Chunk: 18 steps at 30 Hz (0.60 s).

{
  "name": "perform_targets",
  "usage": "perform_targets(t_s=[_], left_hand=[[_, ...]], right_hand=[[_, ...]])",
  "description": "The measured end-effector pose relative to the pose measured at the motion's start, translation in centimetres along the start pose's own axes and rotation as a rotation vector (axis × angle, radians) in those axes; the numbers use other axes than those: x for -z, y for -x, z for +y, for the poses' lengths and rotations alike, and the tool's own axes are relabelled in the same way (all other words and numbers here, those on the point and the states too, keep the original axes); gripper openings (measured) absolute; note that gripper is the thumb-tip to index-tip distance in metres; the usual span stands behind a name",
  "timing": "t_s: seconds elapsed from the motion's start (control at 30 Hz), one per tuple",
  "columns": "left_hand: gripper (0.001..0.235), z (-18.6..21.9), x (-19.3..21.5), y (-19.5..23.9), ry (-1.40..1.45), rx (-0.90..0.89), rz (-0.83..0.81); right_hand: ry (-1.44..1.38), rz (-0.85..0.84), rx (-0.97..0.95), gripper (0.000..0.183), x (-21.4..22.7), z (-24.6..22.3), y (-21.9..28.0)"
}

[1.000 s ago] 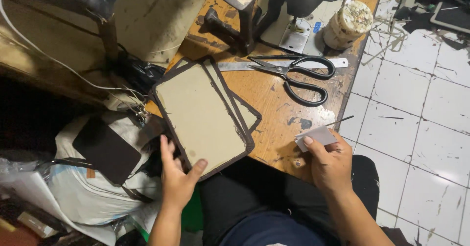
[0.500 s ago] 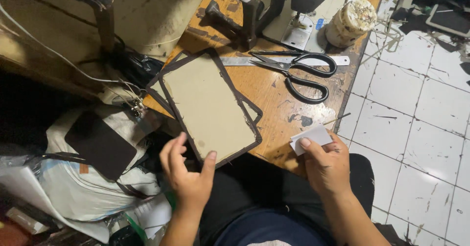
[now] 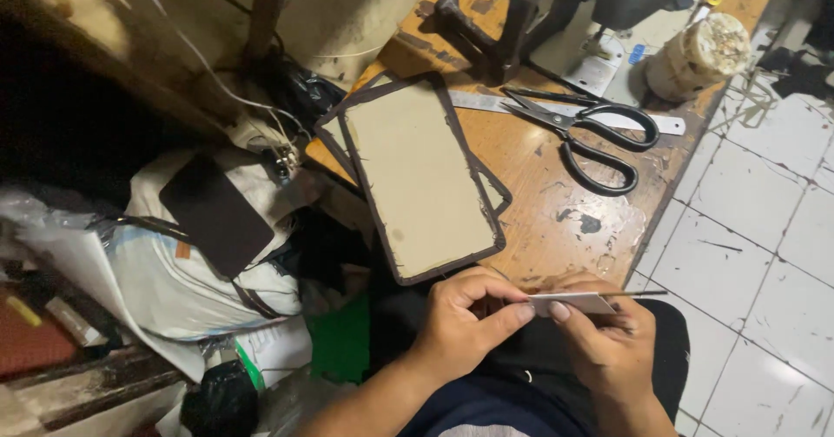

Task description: Finish the edges of a leather panel by smoothing the folds with a scraper and trimming with scissors

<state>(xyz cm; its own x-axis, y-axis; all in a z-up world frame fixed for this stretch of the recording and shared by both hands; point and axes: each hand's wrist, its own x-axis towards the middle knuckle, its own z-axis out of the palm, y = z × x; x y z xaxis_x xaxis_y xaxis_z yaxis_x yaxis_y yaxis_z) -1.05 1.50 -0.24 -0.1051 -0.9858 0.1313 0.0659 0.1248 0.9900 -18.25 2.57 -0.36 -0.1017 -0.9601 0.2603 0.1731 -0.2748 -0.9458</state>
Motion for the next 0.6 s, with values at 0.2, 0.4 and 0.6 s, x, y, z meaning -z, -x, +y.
perform_targets(t_s=[0.2, 0.4, 0.6], left_hand=[[0.005, 0.4, 0.3, 0.6, 0.009, -0.075, -0.003], [0.009, 0.4, 1.2, 1.4, -0.013, -0.179, 0.054], [0.013, -0.4, 6.9, 0.3, -0.150, -0.209, 0.247]], right_hand=[[0.193, -0.076, 0.064, 0.008, -0.4, -0.6, 0.2], [0.229, -0.156, 0.164, 0.010, -1.1, -0.5, 0.3], [0.197, 0.359, -0.107, 0.024, 0.4, 1.1, 0.6]])
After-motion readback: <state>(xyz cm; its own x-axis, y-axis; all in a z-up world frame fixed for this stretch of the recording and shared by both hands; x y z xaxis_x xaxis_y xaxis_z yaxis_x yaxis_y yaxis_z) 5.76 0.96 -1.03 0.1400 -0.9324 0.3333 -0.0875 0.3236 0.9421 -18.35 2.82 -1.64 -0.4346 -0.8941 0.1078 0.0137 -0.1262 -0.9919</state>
